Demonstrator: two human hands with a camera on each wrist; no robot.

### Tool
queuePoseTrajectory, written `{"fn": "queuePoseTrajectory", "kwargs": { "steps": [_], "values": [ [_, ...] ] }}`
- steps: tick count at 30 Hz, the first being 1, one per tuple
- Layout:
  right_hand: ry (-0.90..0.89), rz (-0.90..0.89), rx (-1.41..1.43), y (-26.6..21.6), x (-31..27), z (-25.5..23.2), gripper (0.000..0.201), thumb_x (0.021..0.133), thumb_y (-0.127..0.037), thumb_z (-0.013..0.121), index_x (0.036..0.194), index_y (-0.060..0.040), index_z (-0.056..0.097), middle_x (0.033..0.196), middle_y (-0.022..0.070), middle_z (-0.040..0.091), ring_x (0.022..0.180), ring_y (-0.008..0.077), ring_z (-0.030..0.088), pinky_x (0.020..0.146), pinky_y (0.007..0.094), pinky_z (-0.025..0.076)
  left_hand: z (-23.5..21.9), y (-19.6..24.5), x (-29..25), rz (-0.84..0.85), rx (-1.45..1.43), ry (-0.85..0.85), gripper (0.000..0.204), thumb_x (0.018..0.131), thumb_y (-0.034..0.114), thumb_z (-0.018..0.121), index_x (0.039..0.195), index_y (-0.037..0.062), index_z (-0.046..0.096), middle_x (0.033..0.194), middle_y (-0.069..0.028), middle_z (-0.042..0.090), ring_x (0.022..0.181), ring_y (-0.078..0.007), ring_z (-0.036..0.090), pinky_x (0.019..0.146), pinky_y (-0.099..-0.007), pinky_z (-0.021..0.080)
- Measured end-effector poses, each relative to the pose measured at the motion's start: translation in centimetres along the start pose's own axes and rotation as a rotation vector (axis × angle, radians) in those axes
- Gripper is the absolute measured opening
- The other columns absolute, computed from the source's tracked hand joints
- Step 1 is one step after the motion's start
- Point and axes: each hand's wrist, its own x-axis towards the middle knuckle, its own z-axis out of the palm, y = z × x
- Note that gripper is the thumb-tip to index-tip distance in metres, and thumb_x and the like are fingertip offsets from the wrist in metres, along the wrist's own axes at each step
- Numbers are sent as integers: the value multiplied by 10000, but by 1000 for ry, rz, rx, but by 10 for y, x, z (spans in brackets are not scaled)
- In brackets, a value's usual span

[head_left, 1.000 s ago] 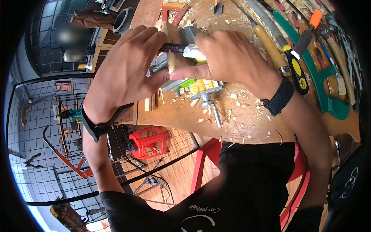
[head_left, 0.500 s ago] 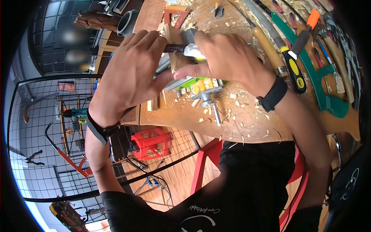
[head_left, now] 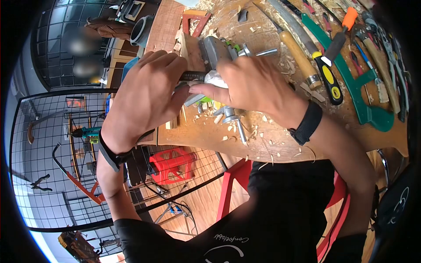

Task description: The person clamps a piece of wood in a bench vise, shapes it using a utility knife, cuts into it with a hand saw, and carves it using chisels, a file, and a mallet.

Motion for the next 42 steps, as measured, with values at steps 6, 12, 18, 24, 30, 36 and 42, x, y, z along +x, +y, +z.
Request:
{"fn": "queuePoseTrajectory", "kwargs": {
  "steps": [6,12,18,24,30,36,42],
  "values": [
    [-84,25,92,6,0,-8,782,898,-734,522,662,0,657,493,170,578,490,344,649,510,425,545,1,12,-11,-38,129,106,360,754,227,798,950,-18,622,892,-138,643,894,-342,623,843,-428,485],
    [26,167,194,24,20,-26,616,894,-615,641,853,-6,718,605,189,641,596,366,678,562,417,538,4,-12,-38,-147,45,278,154,887,155,718,859,16,656,767,-112,639,766,-313,617,712,-403,486],
    [-40,205,124,26,33,-32,436,894,-429,694,939,3,724,682,223,662,663,419,671,619,474,538,38,-18,-40,-328,-311,293,146,971,124,621,974,-17,661,851,-186,653,804,-337,638,743,-416,489],
    [-152,234,93,26,64,-29,395,906,-378,661,970,8,717,802,254,692,779,433,687,709,493,553,75,25,-19,-319,-614,583,753,934,361,691,1437,-98,369,1329,-331,541,1272,-412,537,1083,-452,409],
    [-100,181,48,41,81,-18,410,916,-402,639,989,-5,715,847,249,700,838,444,678,738,494,540,103,39,-5,-440,-842,693,749,907,307,721,1444,-93,385,1343,-337,520,1300,-424,504,1084,-450,394],
    [-362,166,56,27,82,-33,533,874,-519,693,1009,-4,712,809,245,688,806,438,670,713,477,521,115,28,-21,-355,-878,742,1045,780,375,846,1519,-61,250,1454,-313,411,1323,-431,462,1117,-460,378],
    [-543,-135,-288,-7,111,-78,782,734,-697,732,1014,32,691,868,262,688,854,447,670,772,472,540,112,-1,-31,-234,-727,763,1361,563,494,927,1532,-56,144,1517,-288,311,1424,-451,314,1185,-510,280]
  ]
}}
